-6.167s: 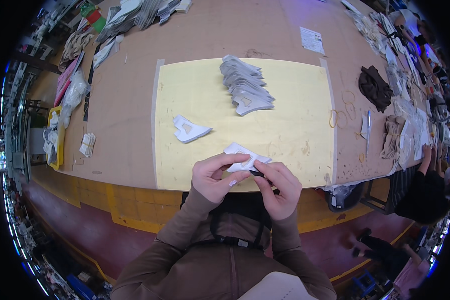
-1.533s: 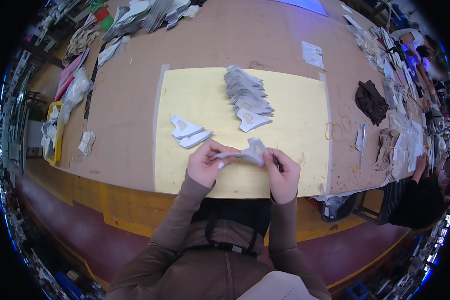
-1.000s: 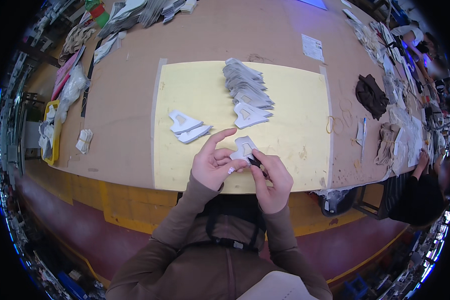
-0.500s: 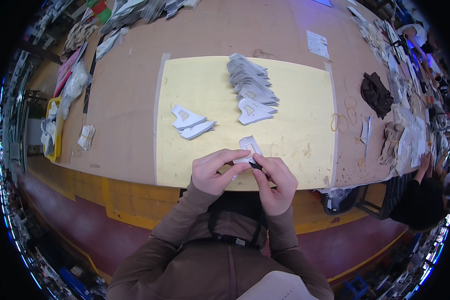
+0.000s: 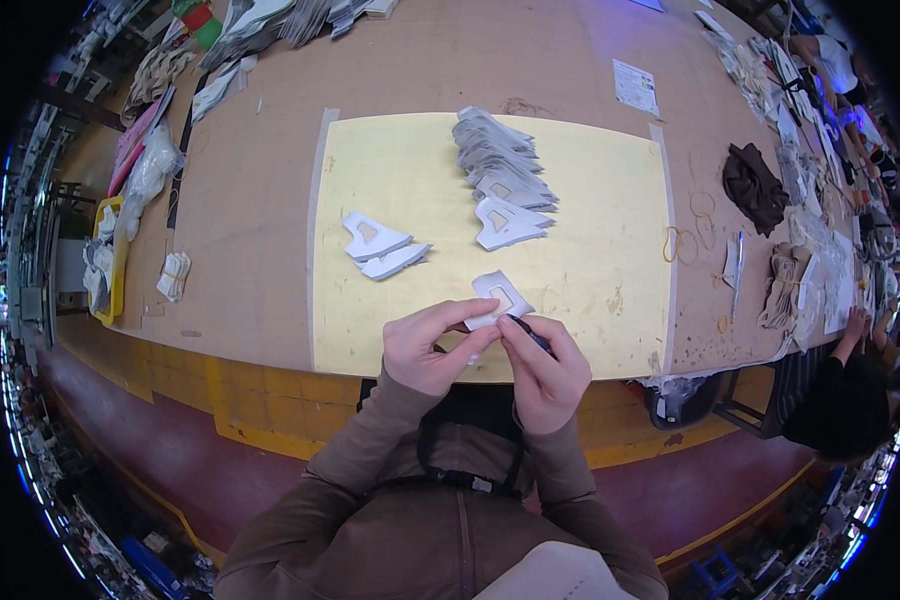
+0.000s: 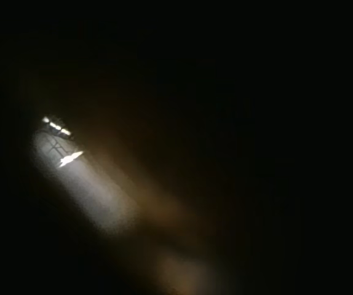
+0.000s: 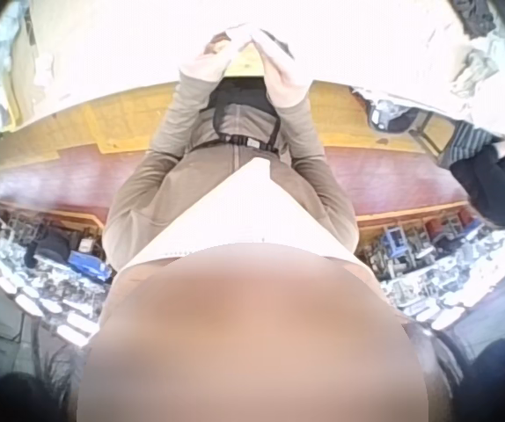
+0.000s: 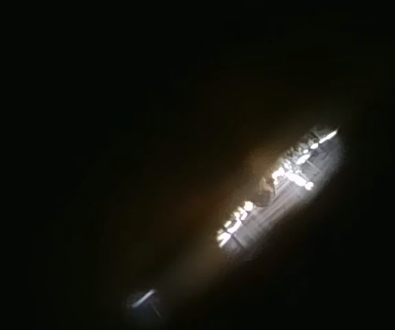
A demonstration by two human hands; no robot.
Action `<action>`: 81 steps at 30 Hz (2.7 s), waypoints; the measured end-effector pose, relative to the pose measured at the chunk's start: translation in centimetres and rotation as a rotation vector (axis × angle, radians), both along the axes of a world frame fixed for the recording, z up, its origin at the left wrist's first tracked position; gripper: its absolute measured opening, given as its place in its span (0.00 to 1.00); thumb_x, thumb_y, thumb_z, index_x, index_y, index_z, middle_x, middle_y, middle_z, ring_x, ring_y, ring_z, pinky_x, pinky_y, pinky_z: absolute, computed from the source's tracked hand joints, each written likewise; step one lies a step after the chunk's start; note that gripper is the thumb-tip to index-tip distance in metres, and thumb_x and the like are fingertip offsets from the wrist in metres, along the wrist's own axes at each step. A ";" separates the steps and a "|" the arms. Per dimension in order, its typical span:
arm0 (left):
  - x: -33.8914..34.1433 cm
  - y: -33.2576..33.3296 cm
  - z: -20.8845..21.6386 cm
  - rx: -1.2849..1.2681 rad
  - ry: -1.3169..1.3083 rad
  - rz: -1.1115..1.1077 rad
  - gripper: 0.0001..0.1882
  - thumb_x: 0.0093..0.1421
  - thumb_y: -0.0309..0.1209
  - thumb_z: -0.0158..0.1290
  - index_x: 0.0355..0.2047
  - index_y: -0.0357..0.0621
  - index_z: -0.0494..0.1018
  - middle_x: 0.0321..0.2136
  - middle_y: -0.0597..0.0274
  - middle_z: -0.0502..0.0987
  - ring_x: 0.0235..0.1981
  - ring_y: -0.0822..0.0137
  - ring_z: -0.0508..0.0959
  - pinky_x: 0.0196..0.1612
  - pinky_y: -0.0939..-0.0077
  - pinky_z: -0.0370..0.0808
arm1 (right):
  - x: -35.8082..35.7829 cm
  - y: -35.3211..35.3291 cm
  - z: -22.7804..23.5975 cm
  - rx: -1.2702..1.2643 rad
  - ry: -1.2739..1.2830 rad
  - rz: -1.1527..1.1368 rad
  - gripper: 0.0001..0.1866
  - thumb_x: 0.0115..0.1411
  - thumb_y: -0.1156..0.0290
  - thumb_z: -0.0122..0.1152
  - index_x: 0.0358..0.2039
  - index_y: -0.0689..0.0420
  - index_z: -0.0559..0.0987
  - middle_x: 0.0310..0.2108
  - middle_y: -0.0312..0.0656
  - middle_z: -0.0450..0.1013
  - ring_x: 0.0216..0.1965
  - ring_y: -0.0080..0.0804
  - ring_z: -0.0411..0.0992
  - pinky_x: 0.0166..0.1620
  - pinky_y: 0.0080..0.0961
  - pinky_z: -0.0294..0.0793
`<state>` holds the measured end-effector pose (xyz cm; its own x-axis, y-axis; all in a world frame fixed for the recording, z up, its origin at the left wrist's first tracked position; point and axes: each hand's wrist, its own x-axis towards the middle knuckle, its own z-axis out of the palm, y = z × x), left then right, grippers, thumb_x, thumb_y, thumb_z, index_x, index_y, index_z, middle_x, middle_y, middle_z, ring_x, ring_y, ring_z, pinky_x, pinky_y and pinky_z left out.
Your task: The person trims the edges of small white fabric pieces using a small cutting tool. They handle the pieces one at a time, trim the edges, and place the finished pieces into a growing pile on the table.
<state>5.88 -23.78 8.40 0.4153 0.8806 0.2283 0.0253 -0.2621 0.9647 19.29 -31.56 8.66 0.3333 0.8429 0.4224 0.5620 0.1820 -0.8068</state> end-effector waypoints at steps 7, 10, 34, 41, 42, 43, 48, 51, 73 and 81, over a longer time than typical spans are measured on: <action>-0.1 -0.1 0.1 -0.175 -0.071 -0.074 0.16 0.56 0.20 0.61 0.46 0.32 0.76 0.36 0.55 0.82 0.35 0.71 0.82 0.39 0.79 0.80 | -0.2 0.0 -0.4 0.001 0.217 -0.002 0.14 0.57 0.85 0.60 0.44 0.61 0.81 0.31 0.41 0.72 0.29 0.28 0.72 0.32 0.18 0.70; 0.2 -0.4 0.2 -0.317 -0.151 -0.102 0.17 0.56 0.17 0.59 0.47 0.28 0.74 0.39 0.52 0.80 0.39 0.68 0.81 0.44 0.78 0.79 | -0.5 -0.6 -0.5 -0.073 0.568 0.032 0.12 0.60 0.83 0.57 0.45 0.64 0.79 0.32 0.39 0.72 0.30 0.25 0.70 0.35 0.17 0.70; -0.4 0.3 -0.6 -0.144 0.080 -0.016 0.15 0.57 0.23 0.59 0.46 0.34 0.77 0.38 0.52 0.82 0.35 0.66 0.83 0.40 0.75 0.81 | 0.5 -1.1 2.2 -0.297 0.023 0.221 0.23 0.53 0.83 0.62 0.50 0.53 0.80 0.29 0.40 0.71 0.24 0.31 0.71 0.28 0.24 0.70; -0.8 0.6 -0.6 -0.142 0.062 -0.033 0.15 0.58 0.23 0.58 0.47 0.34 0.76 0.38 0.53 0.82 0.36 0.67 0.83 0.40 0.76 0.80 | 0.4 -0.9 2.6 -0.286 0.135 0.229 0.22 0.55 0.83 0.61 0.52 0.55 0.78 0.30 0.41 0.72 0.23 0.30 0.70 0.28 0.23 0.69; -0.8 0.5 -0.5 -0.152 0.055 -0.037 0.15 0.58 0.22 0.58 0.47 0.34 0.76 0.38 0.53 0.82 0.36 0.67 0.83 0.40 0.76 0.80 | 0.3 -0.8 2.6 -0.270 0.135 0.236 0.22 0.55 0.81 0.61 0.52 0.54 0.78 0.30 0.40 0.73 0.23 0.31 0.71 0.28 0.25 0.70; -0.8 0.5 -0.5 -0.171 0.047 -0.054 0.15 0.58 0.23 0.58 0.47 0.34 0.76 0.37 0.53 0.82 0.36 0.68 0.83 0.40 0.76 0.80 | 0.3 -0.8 2.6 -0.280 0.147 0.230 0.22 0.56 0.82 0.61 0.52 0.55 0.78 0.31 0.41 0.73 0.24 0.31 0.71 0.28 0.25 0.71; -0.8 0.1 -0.4 -0.257 -0.008 -0.087 0.16 0.57 0.23 0.60 0.46 0.34 0.76 0.36 0.54 0.82 0.33 0.70 0.83 0.39 0.77 0.80 | 0.2 -1.2 3.0 -0.290 0.275 0.124 0.19 0.56 0.83 0.60 0.50 0.61 0.78 0.34 0.45 0.75 0.28 0.32 0.74 0.30 0.23 0.73; -0.7 0.1 -0.4 -0.191 0.011 -0.094 0.15 0.57 0.24 0.61 0.45 0.35 0.77 0.35 0.55 0.83 0.32 0.70 0.82 0.38 0.77 0.80 | 0.6 -1.4 3.2 -0.324 0.257 0.039 0.19 0.56 0.84 0.60 0.49 0.62 0.78 0.35 0.48 0.76 0.33 0.33 0.76 0.34 0.22 0.75; -1.1 -0.5 0.5 -0.024 0.012 -0.082 0.12 0.55 0.22 0.62 0.41 0.36 0.79 0.34 0.53 0.83 0.31 0.68 0.83 0.34 0.79 0.78 | 0.3 -1.1 2.8 -0.191 0.230 0.027 0.19 0.53 0.86 0.63 0.47 0.62 0.80 0.33 0.46 0.76 0.31 0.31 0.76 0.32 0.21 0.74; -1.3 -0.6 0.7 0.013 0.040 -0.084 0.12 0.55 0.21 0.61 0.41 0.38 0.79 0.33 0.54 0.83 0.28 0.71 0.82 0.31 0.80 0.77 | -0.2 -0.9 2.6 -0.156 0.360 -0.010 0.19 0.51 0.88 0.62 0.45 0.64 0.80 0.29 0.38 0.72 0.23 0.17 0.61 0.26 0.15 0.57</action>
